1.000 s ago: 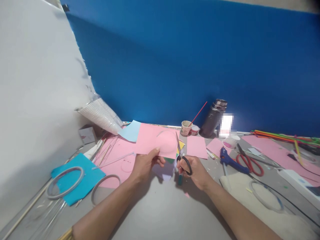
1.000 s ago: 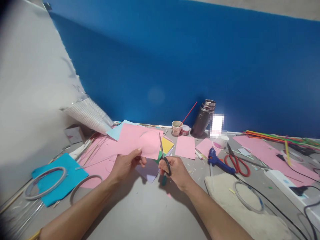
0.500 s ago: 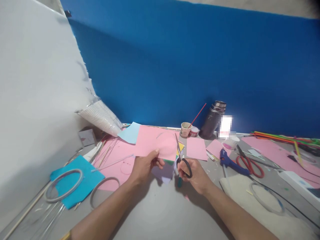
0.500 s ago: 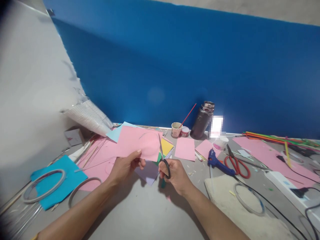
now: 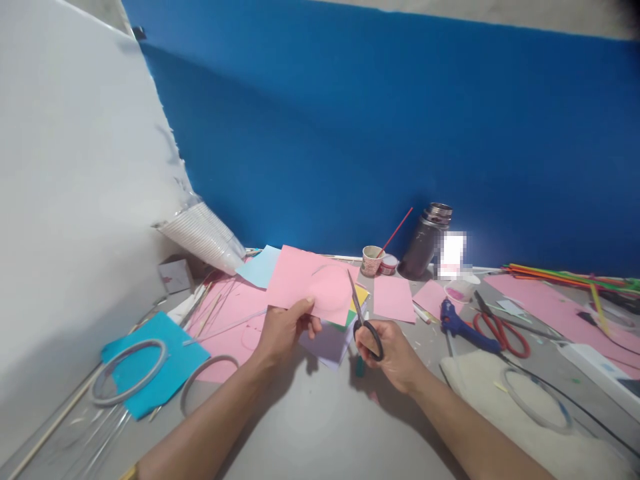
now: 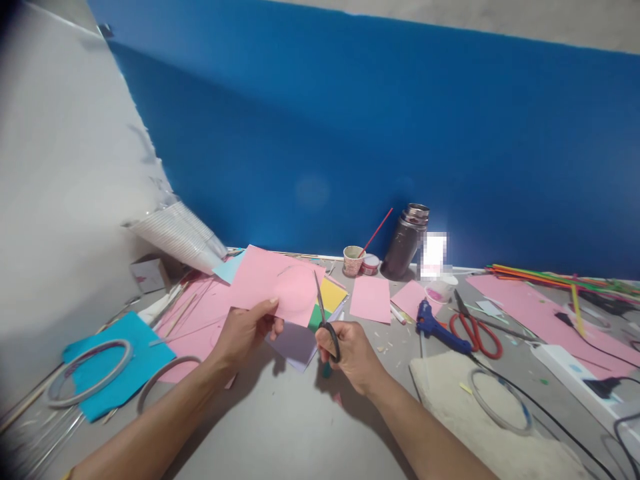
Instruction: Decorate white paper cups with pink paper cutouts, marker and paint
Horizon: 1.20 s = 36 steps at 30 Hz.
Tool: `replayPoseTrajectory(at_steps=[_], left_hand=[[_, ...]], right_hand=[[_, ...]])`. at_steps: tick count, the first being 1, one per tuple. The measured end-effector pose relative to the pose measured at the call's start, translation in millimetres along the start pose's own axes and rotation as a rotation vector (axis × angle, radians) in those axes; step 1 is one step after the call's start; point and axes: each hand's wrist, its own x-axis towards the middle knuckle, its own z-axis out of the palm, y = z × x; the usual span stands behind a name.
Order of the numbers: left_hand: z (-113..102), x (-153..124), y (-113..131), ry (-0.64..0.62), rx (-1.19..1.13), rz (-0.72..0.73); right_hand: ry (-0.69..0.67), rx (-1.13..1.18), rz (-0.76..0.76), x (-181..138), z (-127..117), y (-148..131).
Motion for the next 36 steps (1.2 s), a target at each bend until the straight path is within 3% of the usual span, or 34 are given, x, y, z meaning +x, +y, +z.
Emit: replayPoseTrajectory(at_steps=[11, 36], left_hand=[[-2.5, 0.7, 1.4, -0.019, 0.069, -0.01], [-9.5, 3.9, 9.9, 0.021, 0.079, 0.002]], right_hand=[[0.014, -0.07, 0.09, -0.4, -0.2, -11.3], [-0.033, -0.086, 0.049, -1.2, -4.8, -0.7]])
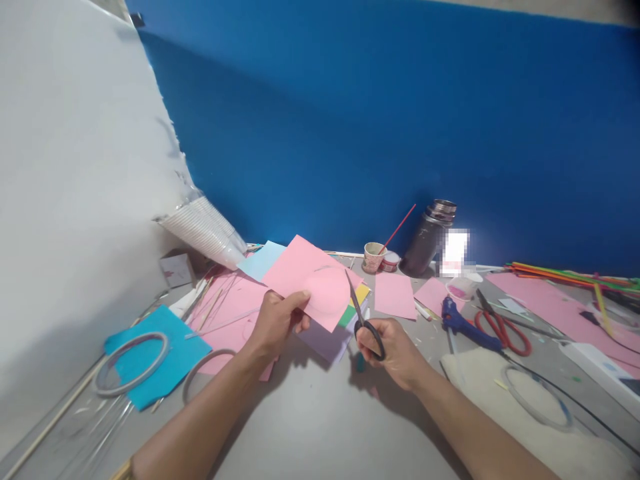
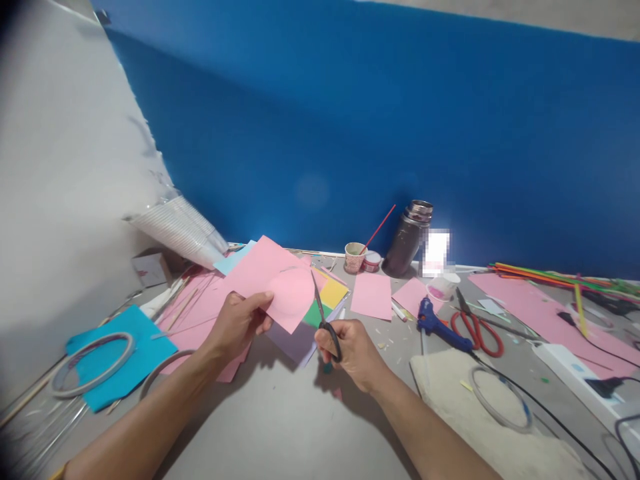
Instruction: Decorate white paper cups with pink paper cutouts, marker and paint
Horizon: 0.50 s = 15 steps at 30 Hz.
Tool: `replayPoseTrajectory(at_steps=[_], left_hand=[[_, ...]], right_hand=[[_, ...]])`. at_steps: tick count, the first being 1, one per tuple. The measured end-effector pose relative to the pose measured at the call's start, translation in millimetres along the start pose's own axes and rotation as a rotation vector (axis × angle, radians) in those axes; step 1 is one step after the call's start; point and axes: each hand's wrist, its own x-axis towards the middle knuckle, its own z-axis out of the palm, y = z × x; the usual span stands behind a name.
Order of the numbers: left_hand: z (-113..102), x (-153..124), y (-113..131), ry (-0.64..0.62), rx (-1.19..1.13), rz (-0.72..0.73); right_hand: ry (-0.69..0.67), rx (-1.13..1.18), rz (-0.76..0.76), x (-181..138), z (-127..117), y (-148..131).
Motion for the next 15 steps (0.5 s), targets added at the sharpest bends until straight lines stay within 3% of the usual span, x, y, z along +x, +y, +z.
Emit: replayPoseTrajectory(at_steps=[15], left_hand=[[-7.5, 2.4, -3.4, -0.002, 0.09, -0.02]], right_hand=[[-0.013, -0.02, 0.035, -2.4, -0.6, -9.5]])
